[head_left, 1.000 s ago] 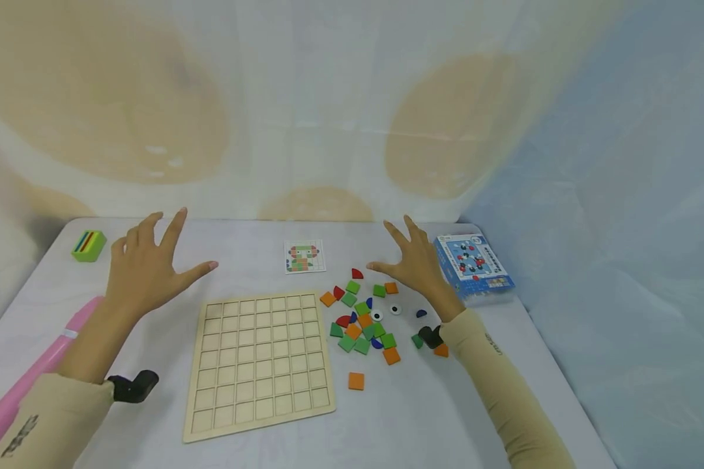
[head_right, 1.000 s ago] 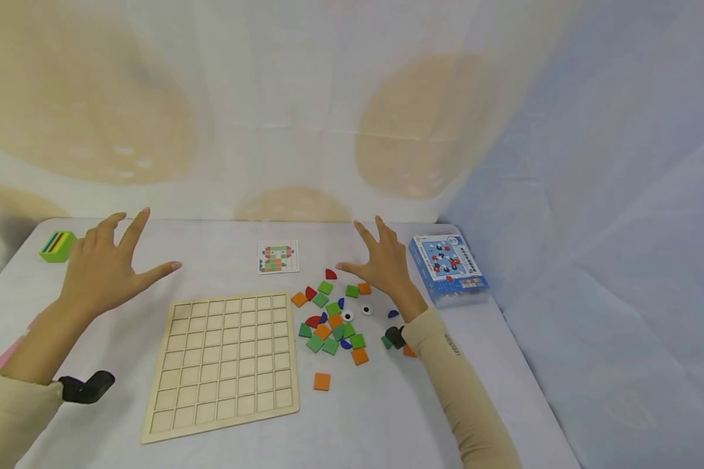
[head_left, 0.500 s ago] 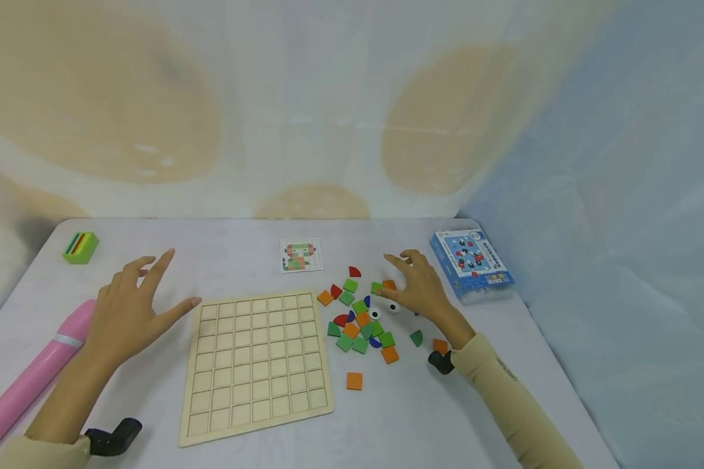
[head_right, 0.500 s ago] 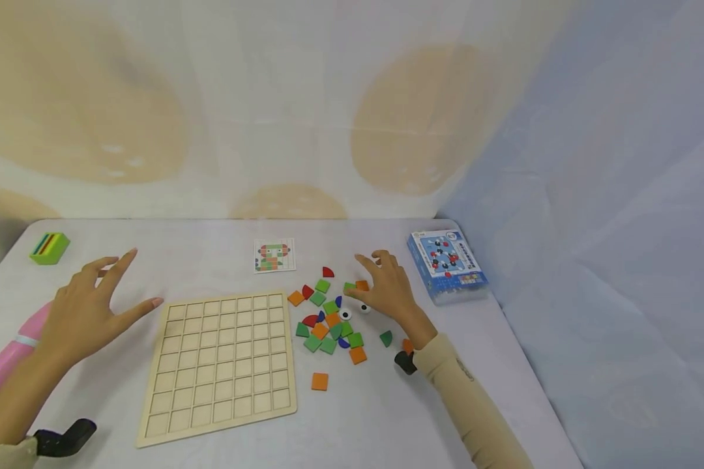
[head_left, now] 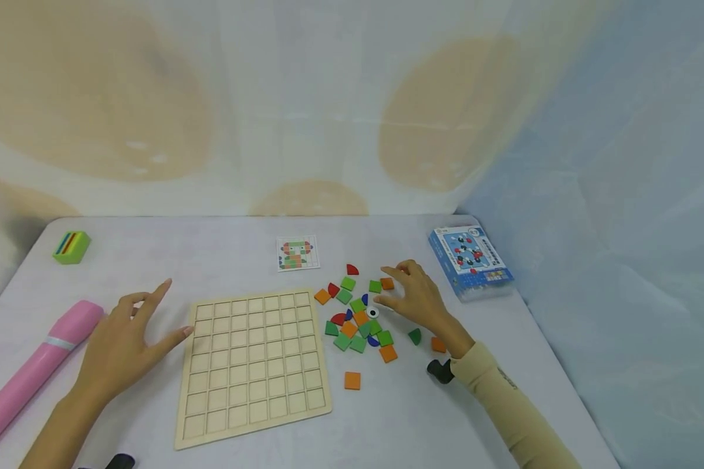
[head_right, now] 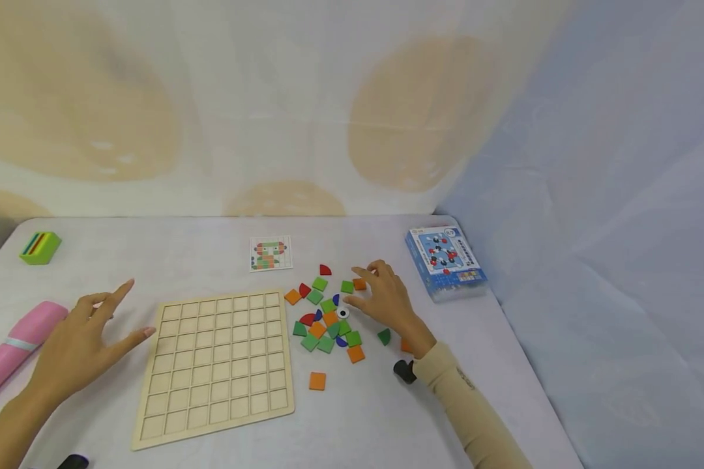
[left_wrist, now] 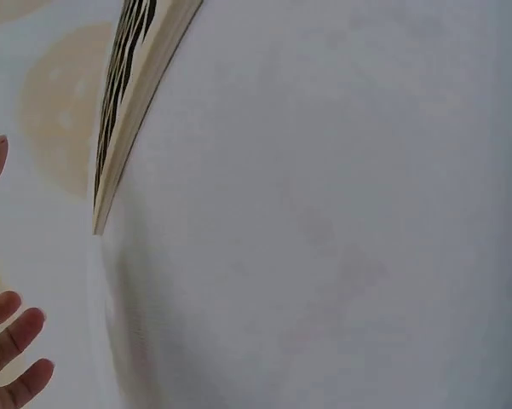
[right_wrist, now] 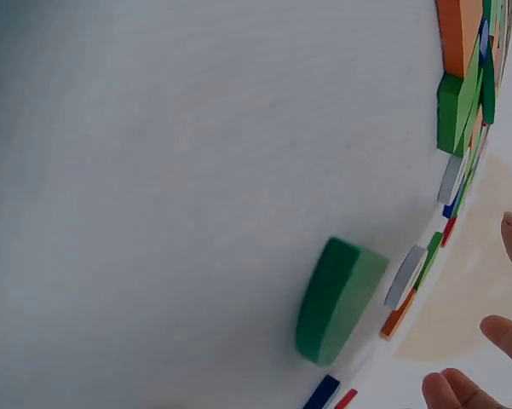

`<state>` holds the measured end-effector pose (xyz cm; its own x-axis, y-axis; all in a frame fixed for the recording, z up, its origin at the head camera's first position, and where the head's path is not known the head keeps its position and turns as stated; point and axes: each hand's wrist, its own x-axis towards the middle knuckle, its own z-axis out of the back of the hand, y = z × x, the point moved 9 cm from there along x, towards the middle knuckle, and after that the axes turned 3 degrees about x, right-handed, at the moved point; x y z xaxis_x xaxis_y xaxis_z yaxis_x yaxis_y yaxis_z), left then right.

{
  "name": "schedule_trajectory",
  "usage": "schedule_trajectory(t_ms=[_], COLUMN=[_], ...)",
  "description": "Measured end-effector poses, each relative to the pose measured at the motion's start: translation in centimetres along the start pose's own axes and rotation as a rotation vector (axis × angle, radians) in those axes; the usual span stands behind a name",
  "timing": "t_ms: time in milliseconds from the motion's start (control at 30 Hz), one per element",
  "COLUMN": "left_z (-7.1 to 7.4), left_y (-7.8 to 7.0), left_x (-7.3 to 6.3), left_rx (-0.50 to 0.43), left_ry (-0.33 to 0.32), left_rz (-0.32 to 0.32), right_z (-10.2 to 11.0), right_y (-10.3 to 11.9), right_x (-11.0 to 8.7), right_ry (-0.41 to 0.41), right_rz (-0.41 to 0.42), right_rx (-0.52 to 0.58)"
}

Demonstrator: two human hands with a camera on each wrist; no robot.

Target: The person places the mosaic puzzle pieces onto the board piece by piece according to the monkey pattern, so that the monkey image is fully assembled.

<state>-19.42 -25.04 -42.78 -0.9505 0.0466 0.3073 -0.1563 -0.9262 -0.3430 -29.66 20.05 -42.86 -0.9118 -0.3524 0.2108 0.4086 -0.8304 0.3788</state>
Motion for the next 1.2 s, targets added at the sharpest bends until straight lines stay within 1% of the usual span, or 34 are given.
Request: schedule_trajectory(t_ms=[167,267,367,500,600,700,767,900,967,1200], left_z=[-1.7,-2.5,-3.2,-3.9,-4.3,-4.7,-4.9,-4.8,-4.7,-4.5], left_y=[0.7,0.9,1.4,1.9,2.0,2.1,1.9,1.8,1.9,2.1], left_x=[-1.3,-1.9,-2.4,-2.9,-3.3,-3.7,-3.8,-3.9,-3.9,-4.1], left_rx=[-0.066,-0.095,-0.122,-0.163,-0.193,-0.217,-0.228,-0.242,-0.241,-0.251], left_ry=[0.131,0.201,0.263,0.313,0.321,0.321,0.319,0.289,0.273,0.218], left_rz=[0.066,0.085,0.100,0.107,0.091,0.072,0.048,0.010,-0.002,-0.026], right_z=[-0.4,-0.7,-1.1,-1.6,-2.1,-2.7,-3.0,-3.2,-3.3,-4.0], right_y=[0.6,1.1,1.7,2.4,2.6,2.4,2.2,2.0,2.0,1.6], right_x=[0.9,2.0,3.2,4.5,5.0,5.0,4.8,4.9,5.2,6.1], right_ry=[0.000,0.013,0.033,0.067,0.091,0.110,0.114,0.101,0.108,0.143], right_rz=[-0.008,-0.027,-0.040,-0.068,-0.101,-0.129,-0.141,-0.147,-0.152,-0.225], right_rx=[-0.001,-0.004,0.007,0.015,0.016,0.010,0.006,0.019,0.024,0.025])
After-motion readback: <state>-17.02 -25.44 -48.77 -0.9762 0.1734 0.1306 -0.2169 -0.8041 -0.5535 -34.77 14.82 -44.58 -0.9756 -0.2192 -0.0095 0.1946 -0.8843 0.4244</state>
